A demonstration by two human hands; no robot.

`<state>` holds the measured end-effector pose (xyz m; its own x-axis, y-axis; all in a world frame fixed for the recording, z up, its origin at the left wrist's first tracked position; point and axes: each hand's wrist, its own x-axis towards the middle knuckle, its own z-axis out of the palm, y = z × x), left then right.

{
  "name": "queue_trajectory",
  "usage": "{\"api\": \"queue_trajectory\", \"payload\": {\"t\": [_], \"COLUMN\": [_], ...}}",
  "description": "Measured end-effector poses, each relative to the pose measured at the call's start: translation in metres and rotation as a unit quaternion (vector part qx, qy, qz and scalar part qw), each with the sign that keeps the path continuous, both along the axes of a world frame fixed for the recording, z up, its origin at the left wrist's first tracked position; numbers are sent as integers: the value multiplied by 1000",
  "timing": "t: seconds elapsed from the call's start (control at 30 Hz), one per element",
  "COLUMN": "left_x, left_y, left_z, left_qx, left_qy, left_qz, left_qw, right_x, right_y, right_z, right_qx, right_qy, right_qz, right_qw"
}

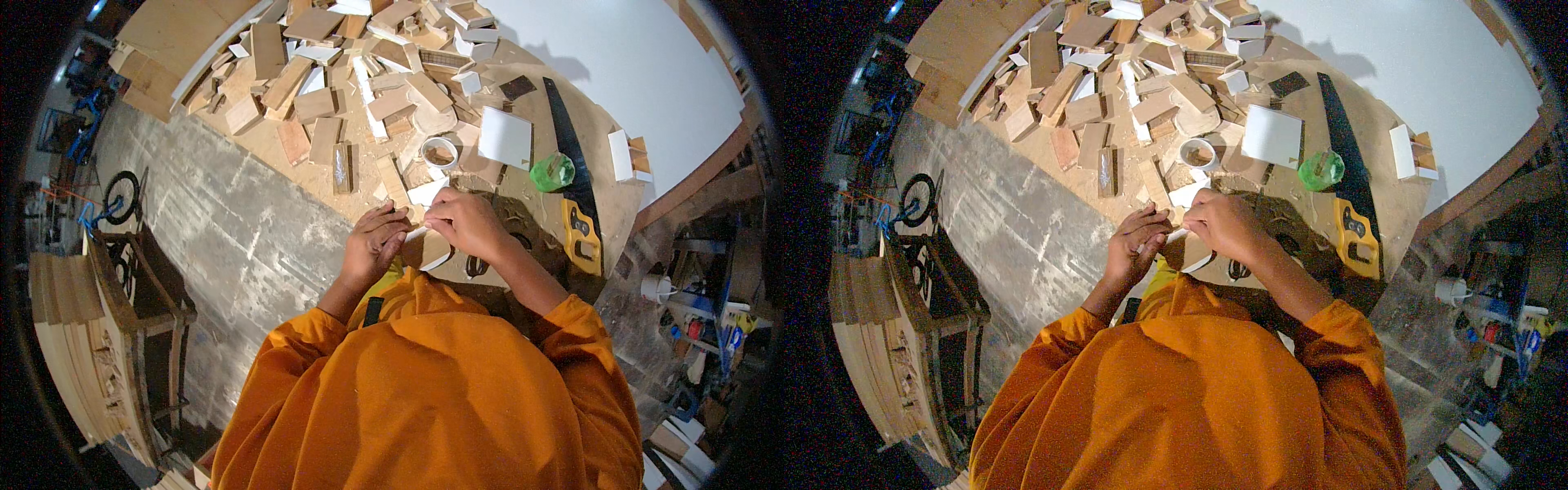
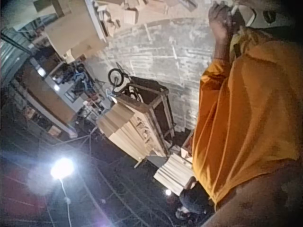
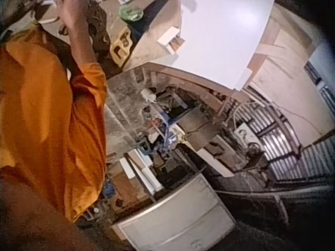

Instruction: The person uses scissors to trim a small wooden piece for a model ukulele. They then apply tape to the edges of the wooden body and inspect different components on a workbench covered in scrap wood.

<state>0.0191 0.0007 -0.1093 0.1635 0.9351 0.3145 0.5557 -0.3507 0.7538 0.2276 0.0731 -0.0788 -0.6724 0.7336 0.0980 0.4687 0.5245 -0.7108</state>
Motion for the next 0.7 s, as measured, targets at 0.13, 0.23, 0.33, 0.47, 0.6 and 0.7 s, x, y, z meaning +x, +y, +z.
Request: {"api": "queue_trajectory", "payload": {"t": [0.13,0.23,0.33,0.47,0.6,0.7], "left_x": [1,3,2,4,5,6], "left_y": [-1,-5,-10,-9,-10,-10], "left_z": [-2,4,-1,-1,1,-4], "left_qx": [-1,26,36,44,52,68], "left_qy": [7,65,115,119,130,130], "left_qz": [6,-10,-11,-7,-6,0], "left_qw": [1000,997,993,992,990,989], "right_x": [1,5,8,9,9,9], "right_y": [0,-3,-8,-12,-16,-18], "right_z": [-2,-5,-10,-12,-12,-13], "right_qx": [-9,-6,9,26,32,39], "right_qy": [-9,-9,2,2,16,20], "right_qz": [-2,8,14,7,2,-2], "right_qw": [1000,1000,1000,1000,999,999]}}
